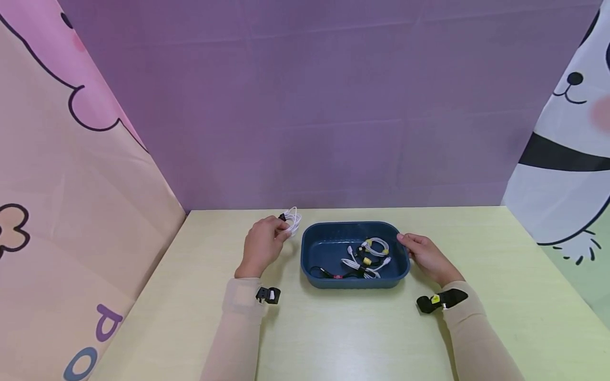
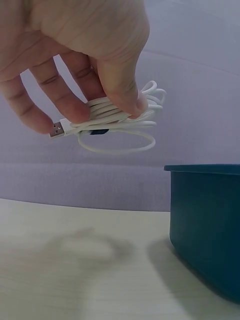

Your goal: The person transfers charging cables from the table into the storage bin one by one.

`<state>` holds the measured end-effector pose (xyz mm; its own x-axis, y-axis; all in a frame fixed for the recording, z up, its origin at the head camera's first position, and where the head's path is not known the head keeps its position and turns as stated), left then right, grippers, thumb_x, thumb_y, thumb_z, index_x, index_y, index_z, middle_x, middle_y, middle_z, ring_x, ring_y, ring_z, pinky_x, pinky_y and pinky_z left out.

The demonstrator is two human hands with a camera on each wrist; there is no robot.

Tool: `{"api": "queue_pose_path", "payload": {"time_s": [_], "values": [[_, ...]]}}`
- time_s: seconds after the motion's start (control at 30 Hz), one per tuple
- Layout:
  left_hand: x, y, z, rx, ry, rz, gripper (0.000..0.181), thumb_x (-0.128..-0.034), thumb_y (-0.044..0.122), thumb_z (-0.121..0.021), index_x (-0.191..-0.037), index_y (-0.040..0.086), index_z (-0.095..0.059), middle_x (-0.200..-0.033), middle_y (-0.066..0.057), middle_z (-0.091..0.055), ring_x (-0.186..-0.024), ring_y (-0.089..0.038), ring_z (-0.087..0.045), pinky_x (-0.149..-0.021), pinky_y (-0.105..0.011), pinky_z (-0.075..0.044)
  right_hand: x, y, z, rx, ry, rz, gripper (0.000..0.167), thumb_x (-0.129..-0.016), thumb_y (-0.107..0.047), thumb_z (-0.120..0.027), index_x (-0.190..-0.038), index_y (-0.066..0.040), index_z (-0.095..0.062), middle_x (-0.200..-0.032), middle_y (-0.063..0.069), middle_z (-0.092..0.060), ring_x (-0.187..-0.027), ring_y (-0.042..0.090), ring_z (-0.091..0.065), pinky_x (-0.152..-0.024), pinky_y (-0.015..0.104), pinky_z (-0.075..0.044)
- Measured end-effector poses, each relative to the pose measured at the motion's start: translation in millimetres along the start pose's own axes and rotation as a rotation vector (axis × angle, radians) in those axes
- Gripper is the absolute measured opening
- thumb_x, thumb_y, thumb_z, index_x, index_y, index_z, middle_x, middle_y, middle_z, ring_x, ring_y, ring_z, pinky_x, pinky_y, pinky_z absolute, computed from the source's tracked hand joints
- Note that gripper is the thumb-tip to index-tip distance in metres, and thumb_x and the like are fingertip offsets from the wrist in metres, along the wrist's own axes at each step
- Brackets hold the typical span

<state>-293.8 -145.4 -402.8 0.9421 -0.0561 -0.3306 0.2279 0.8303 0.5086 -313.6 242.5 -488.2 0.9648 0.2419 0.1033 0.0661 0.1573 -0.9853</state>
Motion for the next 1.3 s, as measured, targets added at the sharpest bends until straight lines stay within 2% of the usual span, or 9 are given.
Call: {"api": "queue_pose_path", "payload": {"time_s": [0.17, 0.43, 0.63, 0.9, 1.3], "values": [[-0.5, 2.3, 0.2, -0.011, 0.007, -0.018, 0.011, -0.0924, 0.017, -0.076, -0.101, 0.011, -0.077, -0.096, -0.004, -0.071, -0.087, -0.023, -0.065, -0.074, -0.042, -0.051, 0.9, -1, 0, 0.009, 0.003, -0.006, 0.034, -0.107, -0.037, -0.053, -0.085, -0.012, -0.056, -0.077, -0.008, -0.044, -0.075, 0.007, -0.045, -0.071, 0.024, -0.039], [-1.0, 3.9, -2.2, 0.018, 0.005, -0.054, 0.011, -0.0933, 0.013, -0.075, -0.102, 0.006, -0.076, -0.099, -0.007, -0.072, -0.090, -0.025, -0.064, -0.083, -0.042, -0.051, 0.2, 0, 0, 0.008, 0.006, -0.010, 0.033, -0.107, -0.037, -0.053, -0.085, -0.012, -0.057, -0.077, -0.009, -0.045, -0.074, 0.007, -0.046, -0.071, 0.024, -0.039], [-0.9, 5.2, -2.0, 0.023, 0.015, -0.075, 0.011, -0.0926, 0.012, -0.075, -0.101, 0.006, -0.076, -0.098, -0.007, -0.071, -0.089, -0.025, -0.063, -0.082, -0.041, -0.051, -1.0, 1, 0, 0.001, 0.007, -0.004, 0.032, -0.107, -0.036, -0.053, -0.084, -0.014, -0.057, -0.076, -0.009, -0.045, -0.074, 0.007, -0.046, -0.071, 0.023, -0.040], [-1.2, 9.9, -1.1, 0.028, -0.002, -0.129, 0.010, -0.0934, 0.012, -0.074, -0.101, 0.006, -0.076, -0.098, -0.006, -0.070, -0.089, -0.023, -0.063, -0.082, -0.041, -0.051, -0.5, 1, 1, 0.013, 0.011, -0.013, 0.033, -0.107, -0.037, -0.053, -0.084, -0.014, -0.057, -0.077, -0.009, -0.046, -0.076, 0.008, -0.047, -0.072, 0.023, -0.040], [-0.3, 12.0, -1.6, 0.023, 0.000, -0.146, 0.009, -0.0937, 0.012, -0.074, -0.101, 0.008, -0.076, -0.098, -0.004, -0.071, -0.090, -0.022, -0.064, -0.081, -0.040, -0.051, -1.8, 2, 1, 0.008, 0.003, 0.000, 0.033, -0.107, -0.036, -0.053, -0.084, -0.014, -0.058, -0.077, -0.009, -0.046, -0.076, 0.008, -0.047, -0.073, 0.022, -0.041]]}}
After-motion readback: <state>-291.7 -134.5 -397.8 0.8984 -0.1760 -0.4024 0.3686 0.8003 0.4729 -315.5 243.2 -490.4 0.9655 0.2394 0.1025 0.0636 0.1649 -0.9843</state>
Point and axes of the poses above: each hand's wrist, its own x-axis away from the middle knuckle, its own z-axis out of the back of the hand, y = z × x, the point moved 4 cm from there along -x, towards the middle knuckle
